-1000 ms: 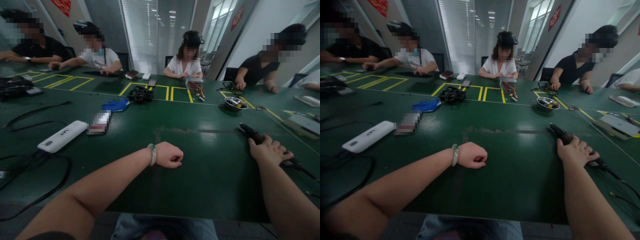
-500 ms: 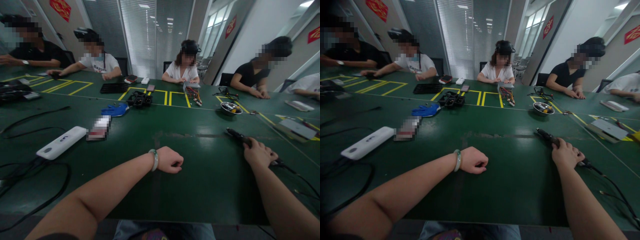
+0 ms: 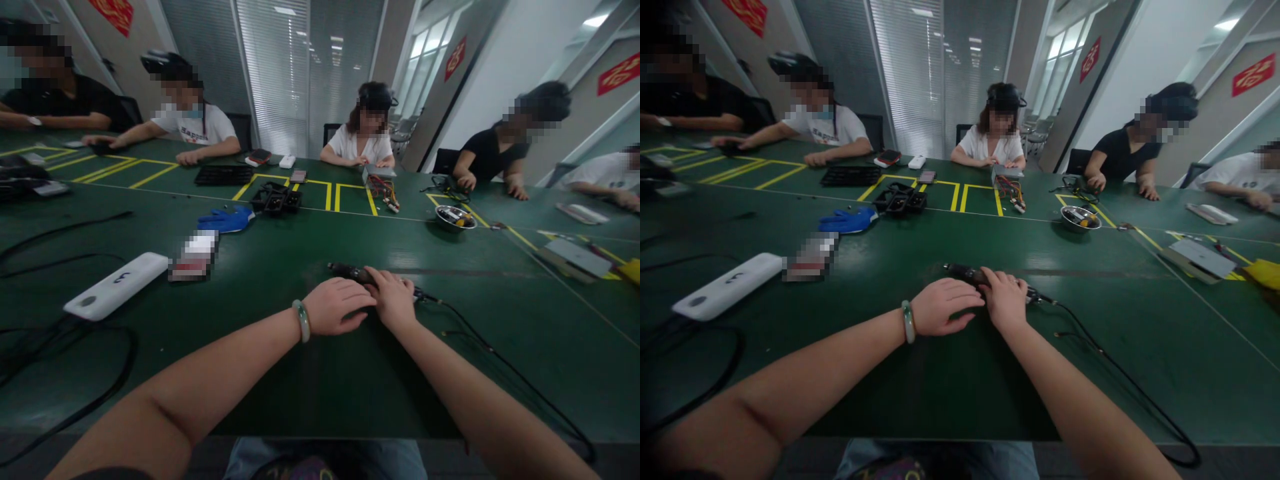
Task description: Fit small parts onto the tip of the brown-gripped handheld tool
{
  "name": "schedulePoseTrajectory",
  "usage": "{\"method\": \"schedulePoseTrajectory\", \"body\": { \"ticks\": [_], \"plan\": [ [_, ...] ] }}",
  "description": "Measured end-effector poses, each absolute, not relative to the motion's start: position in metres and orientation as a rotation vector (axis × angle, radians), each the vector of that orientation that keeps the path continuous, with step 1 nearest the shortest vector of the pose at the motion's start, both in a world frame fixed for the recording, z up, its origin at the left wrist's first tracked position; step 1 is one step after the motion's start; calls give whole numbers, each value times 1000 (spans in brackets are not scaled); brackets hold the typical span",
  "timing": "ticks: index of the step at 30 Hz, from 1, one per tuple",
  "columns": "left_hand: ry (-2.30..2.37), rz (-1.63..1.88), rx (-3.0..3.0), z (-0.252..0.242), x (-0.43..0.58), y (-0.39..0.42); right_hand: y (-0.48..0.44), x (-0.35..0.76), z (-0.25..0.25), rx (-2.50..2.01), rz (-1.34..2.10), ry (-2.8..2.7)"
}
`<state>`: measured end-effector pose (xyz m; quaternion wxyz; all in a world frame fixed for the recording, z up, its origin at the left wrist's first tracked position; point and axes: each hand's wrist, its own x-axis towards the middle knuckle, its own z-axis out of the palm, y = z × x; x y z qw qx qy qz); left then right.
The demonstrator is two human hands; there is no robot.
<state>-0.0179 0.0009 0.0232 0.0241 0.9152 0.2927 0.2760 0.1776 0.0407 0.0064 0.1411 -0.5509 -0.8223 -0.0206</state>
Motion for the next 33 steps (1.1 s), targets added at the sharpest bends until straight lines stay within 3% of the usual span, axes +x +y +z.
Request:
{"method": "schedulePoseTrajectory", "body": {
  "ticks": [12,22,27,33],
  "plan": [
    [1240,1040,2601,27,-33,3,13,75,0,-1334,143,-2561],
    [1109,881,2720,18,-21,9,-12,206,49,-1428,217,-2441],
    [1143,716,2777,5,-16,14,-37,258,29,-1587,168,-2498],
    [1139,665,2813,3,-9,8,-31,244,12,-1630,165,-2428]
  ]
}}
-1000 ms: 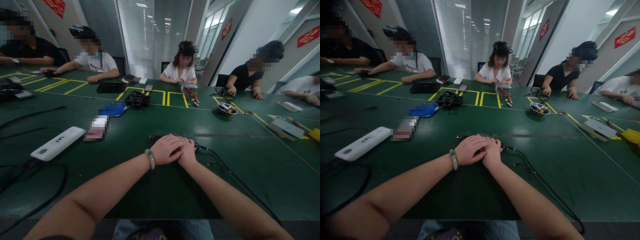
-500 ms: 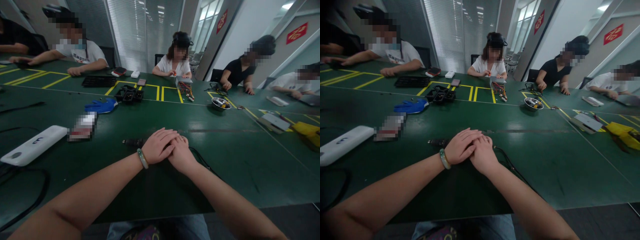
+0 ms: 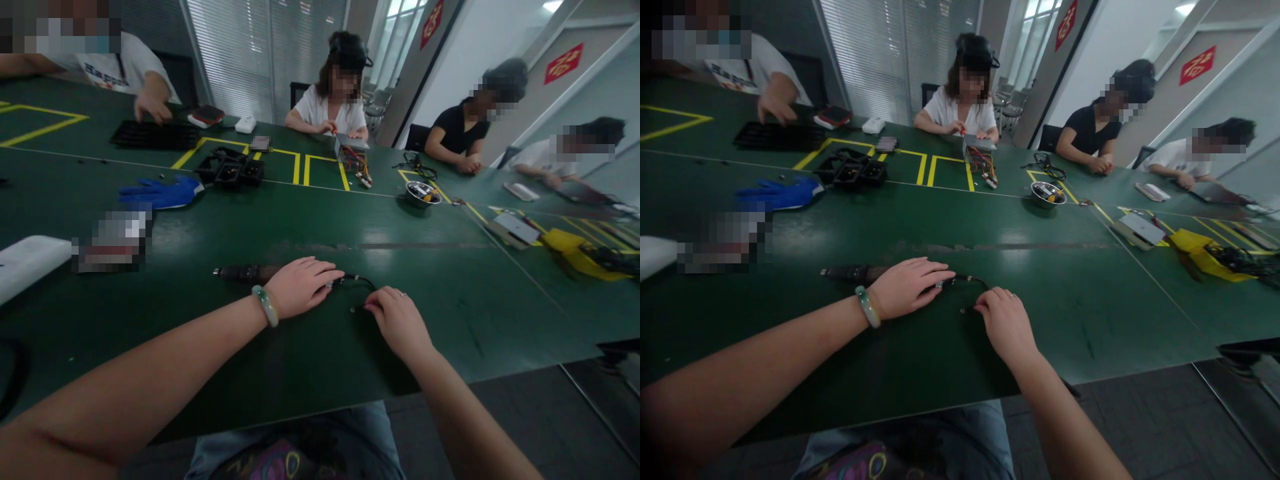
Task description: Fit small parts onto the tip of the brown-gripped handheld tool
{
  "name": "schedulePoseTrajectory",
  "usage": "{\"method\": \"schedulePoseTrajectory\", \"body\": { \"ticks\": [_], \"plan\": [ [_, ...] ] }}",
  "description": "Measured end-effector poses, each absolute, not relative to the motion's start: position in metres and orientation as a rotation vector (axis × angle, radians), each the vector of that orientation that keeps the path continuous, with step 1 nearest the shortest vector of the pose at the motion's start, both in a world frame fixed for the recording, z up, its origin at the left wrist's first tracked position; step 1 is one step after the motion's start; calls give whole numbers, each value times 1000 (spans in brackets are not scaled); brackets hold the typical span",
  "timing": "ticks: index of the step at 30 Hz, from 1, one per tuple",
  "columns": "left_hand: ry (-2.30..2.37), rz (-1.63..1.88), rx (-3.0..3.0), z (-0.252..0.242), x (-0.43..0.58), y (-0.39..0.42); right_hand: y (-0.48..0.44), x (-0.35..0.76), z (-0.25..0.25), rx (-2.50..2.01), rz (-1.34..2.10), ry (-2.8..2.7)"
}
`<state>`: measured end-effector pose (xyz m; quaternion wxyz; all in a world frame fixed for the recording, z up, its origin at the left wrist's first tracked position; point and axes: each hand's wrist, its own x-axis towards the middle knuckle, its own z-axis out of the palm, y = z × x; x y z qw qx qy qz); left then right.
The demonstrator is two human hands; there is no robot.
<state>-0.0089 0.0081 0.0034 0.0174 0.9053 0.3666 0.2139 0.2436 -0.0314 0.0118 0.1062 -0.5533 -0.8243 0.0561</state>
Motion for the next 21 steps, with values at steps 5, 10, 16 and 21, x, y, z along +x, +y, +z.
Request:
{"method": "schedulePoseTrajectory", "body": {
  "ticks": [5,10,16,21],
  "plan": [
    [1224,602,2822,6,-9,7,-2,221,25,-1743,242,-2296],
    [1313,539,2869,6,-11,9,22,210,19,-1765,189,-2354],
    [1331,493,2891,4,-10,10,34,214,5,-1731,211,-2392],
    [1351,492,2841,2,-10,17,42,215,0,-1729,210,-2391]
  ]
}}
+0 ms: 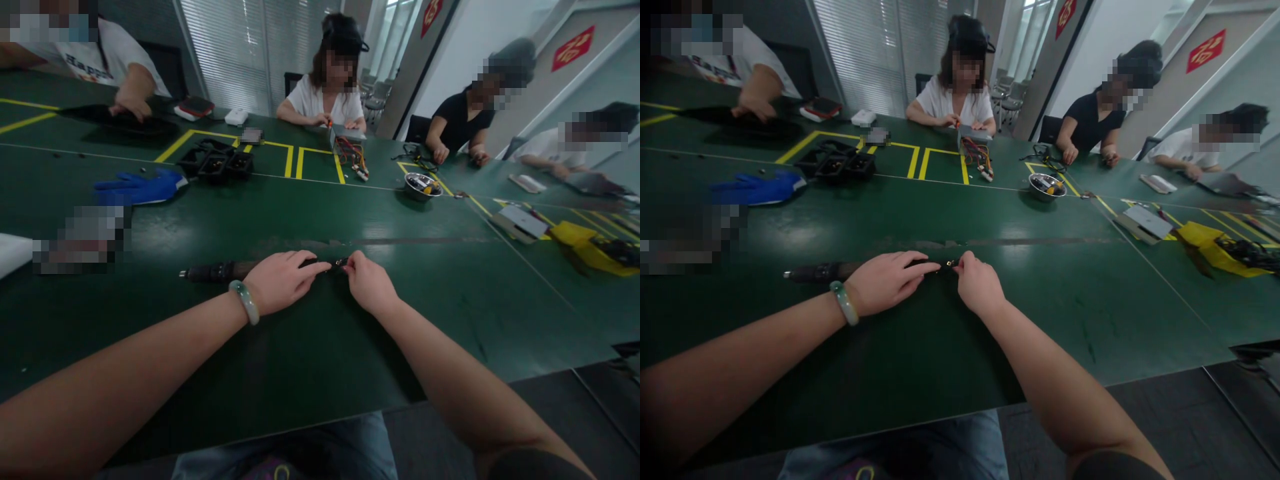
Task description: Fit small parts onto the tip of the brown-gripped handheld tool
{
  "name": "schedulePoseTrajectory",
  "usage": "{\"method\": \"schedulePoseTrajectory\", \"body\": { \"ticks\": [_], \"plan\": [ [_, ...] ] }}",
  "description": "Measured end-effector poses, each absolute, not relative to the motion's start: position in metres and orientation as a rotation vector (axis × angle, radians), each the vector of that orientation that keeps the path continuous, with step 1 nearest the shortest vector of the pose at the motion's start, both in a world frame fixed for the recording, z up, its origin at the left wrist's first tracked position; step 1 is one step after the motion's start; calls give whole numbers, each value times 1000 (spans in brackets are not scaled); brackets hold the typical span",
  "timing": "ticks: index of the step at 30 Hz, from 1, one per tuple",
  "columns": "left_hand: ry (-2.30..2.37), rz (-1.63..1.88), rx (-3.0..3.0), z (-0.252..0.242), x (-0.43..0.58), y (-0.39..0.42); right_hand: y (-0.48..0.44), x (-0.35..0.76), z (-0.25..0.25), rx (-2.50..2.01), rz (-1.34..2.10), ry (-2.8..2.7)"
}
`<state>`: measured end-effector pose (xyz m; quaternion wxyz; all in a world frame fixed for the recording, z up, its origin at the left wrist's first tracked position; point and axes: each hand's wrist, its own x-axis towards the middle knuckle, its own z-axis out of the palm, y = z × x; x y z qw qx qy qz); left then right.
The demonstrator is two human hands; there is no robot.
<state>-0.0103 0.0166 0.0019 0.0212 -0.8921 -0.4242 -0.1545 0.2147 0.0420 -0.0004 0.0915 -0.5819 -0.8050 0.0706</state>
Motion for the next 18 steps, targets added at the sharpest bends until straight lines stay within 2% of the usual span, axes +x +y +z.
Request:
{"method": "schedulePoseTrajectory", "body": {
  "ticks": [10,18],
  "plan": [
    [-1316,-295,-2702,2,-4,19,45,224,2,-1492,364,-2446],
    [-1259,-295,-2740,0,-9,22,40,230,7,-1373,394,-2438]
  ]
}}
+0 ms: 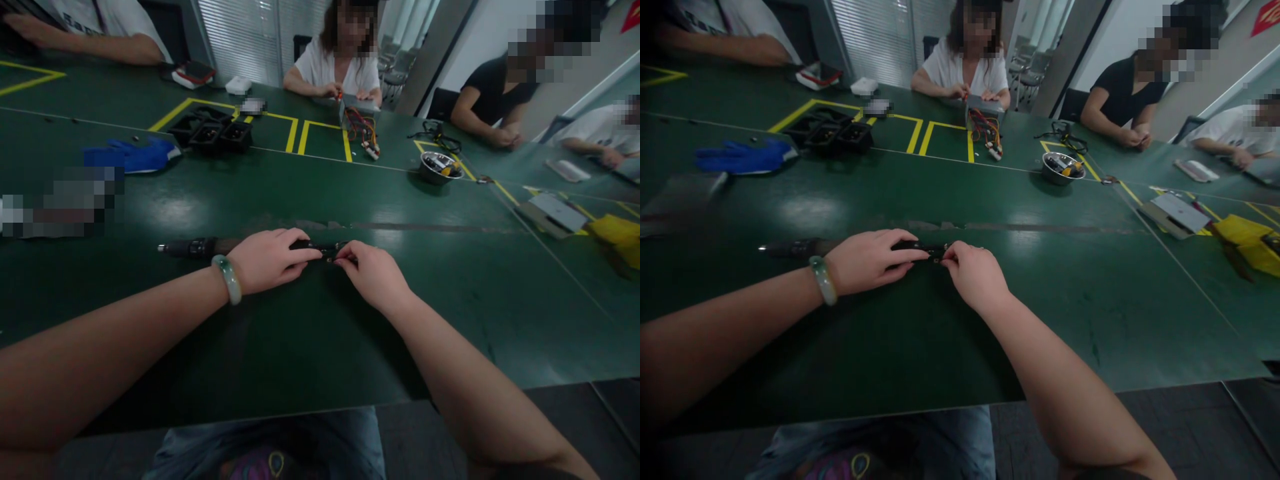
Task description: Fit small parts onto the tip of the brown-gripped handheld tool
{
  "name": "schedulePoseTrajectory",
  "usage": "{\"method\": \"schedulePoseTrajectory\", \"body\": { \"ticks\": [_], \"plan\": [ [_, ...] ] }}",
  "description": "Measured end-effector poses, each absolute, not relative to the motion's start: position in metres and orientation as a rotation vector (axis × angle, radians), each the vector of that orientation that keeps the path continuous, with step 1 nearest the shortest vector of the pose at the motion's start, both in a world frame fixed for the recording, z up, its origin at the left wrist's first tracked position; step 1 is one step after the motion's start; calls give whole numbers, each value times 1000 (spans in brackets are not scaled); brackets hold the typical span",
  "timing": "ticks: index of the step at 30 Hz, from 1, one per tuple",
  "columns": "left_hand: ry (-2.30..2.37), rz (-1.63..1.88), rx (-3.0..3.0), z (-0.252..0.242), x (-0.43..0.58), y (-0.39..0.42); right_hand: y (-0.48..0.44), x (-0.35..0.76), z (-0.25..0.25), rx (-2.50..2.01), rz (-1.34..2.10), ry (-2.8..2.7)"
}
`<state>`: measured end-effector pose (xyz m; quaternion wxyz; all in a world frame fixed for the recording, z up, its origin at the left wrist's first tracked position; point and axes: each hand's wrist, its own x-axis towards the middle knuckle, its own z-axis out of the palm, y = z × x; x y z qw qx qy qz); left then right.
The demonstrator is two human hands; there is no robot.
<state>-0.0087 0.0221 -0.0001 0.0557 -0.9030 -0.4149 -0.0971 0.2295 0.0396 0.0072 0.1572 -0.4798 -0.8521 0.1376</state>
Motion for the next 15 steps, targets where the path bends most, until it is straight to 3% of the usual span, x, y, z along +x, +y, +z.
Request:
{"method": "schedulePoseTrajectory", "body": {
  "ticks": [15],
  "plan": [
    [-1347,-290,-2715,2,-7,19,43,219,-3,-1435,229,-2372]
  ]
}}
